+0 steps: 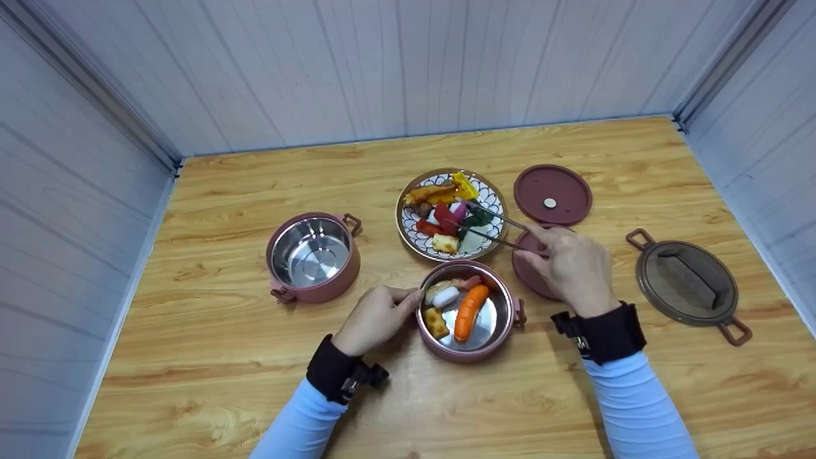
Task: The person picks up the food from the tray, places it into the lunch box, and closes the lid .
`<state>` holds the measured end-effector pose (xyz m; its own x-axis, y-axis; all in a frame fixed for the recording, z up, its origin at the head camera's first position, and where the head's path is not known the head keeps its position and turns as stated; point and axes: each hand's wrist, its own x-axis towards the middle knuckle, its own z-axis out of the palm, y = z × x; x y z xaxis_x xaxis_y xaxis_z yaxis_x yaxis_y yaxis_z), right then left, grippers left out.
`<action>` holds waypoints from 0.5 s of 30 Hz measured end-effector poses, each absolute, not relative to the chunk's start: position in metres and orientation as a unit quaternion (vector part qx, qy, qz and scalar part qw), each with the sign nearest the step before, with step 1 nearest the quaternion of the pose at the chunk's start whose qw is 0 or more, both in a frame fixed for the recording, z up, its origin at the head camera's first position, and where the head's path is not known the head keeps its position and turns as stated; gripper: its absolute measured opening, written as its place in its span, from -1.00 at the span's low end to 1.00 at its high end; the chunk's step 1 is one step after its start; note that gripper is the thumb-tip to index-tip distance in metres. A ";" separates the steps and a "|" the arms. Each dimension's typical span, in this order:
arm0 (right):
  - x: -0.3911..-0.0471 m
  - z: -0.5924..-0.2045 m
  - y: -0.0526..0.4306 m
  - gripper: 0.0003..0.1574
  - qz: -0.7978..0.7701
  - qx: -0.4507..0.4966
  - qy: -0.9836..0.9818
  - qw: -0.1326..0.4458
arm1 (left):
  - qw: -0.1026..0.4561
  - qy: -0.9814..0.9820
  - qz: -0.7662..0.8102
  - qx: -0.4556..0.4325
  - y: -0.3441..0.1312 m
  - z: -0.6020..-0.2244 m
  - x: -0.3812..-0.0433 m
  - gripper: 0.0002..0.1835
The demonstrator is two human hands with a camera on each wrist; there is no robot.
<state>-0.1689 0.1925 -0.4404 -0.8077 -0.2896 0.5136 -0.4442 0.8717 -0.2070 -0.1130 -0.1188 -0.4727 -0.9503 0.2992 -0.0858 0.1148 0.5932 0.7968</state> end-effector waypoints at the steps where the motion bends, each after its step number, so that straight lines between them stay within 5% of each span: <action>1: -0.169 -0.440 0.192 -0.35 0.160 0.197 -0.936 0.244 | 0.106 0.886 0.435 0.117 -0.119 -0.473 -0.113 -0.66; 15: -0.168 -0.452 0.174 -0.37 0.154 0.183 -0.944 0.225 | 0.109 0.889 0.430 0.117 -0.119 -0.473 -0.113 -0.66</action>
<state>-0.1680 0.1738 -0.4515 -0.8314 -0.2766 0.4819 -0.4156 0.8852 -0.2089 -0.1134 -0.1186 -0.4728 -0.9489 0.3012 -0.0943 0.1129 0.6029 0.7898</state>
